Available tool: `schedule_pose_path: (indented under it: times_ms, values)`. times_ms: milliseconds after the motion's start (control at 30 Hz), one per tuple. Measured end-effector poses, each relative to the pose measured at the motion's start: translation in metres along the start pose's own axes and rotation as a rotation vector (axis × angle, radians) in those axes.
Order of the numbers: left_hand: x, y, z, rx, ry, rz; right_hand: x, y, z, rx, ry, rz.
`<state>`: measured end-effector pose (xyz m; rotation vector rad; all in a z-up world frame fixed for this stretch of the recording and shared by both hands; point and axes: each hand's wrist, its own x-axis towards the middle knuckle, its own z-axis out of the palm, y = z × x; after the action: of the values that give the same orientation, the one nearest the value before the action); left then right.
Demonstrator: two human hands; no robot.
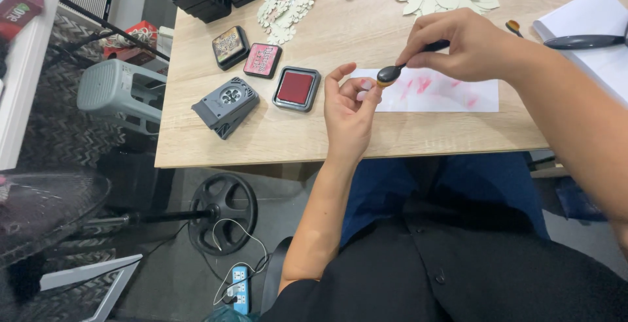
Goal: Apply ink to paper strips and decorative cutouts using a blending tool
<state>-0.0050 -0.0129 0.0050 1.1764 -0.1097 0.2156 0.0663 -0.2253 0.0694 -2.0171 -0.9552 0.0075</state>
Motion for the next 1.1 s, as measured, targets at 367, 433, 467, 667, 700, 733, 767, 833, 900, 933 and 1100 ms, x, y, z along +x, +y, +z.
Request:
schedule_pose_path:
  times_ms: [367, 433, 467, 667, 700, 733, 767, 833, 900, 933, 1100]
  values:
    - [-0.004, 0.016, 0.010, 0.218, 0.023, 0.064, -0.001, 0.002, -0.003, -0.033, 0.031, 0.054]
    - [-0.005, 0.014, 0.009, 0.194, 0.029, 0.057, -0.001, 0.003, -0.001, 0.061, 0.024, -0.025]
    - [-0.005, 0.013, 0.009, 0.131, 0.029, 0.034, -0.001, 0.004, 0.000, 0.024, 0.007, 0.013]
    - [-0.001, 0.004, 0.003, -0.004, 0.026, -0.081, -0.002, 0.006, 0.004, 0.113, 0.029, 0.052]
    - [-0.001, 0.000, 0.001, -0.040, 0.015, -0.102, -0.002, 0.006, 0.007, 0.176, -0.016, -0.004]
    - [-0.001, -0.002, -0.001, -0.040, 0.012, -0.102, -0.002, 0.007, 0.003, 0.175, -0.013, -0.004]
    - [-0.001, -0.004, -0.003, -0.092, -0.003, -0.097, -0.001, 0.008, 0.000, 0.154, -0.066, 0.037]
    - [0.000, -0.003, -0.003, -0.147, -0.017, -0.086, -0.002, 0.009, -0.008, 0.129, -0.120, 0.074]
    - [-0.001, 0.002, -0.001, -0.189, 0.020, -0.131, -0.006, 0.012, -0.011, 0.214, -0.034, 0.117]
    - [-0.002, 0.001, -0.001, -0.189, 0.021, -0.133, -0.005, 0.009, -0.008, 0.215, -0.035, 0.119]
    - [-0.004, 0.011, 0.001, -0.228, -0.009, -0.167, -0.001, 0.005, -0.012, 0.158, -0.162, 0.132]
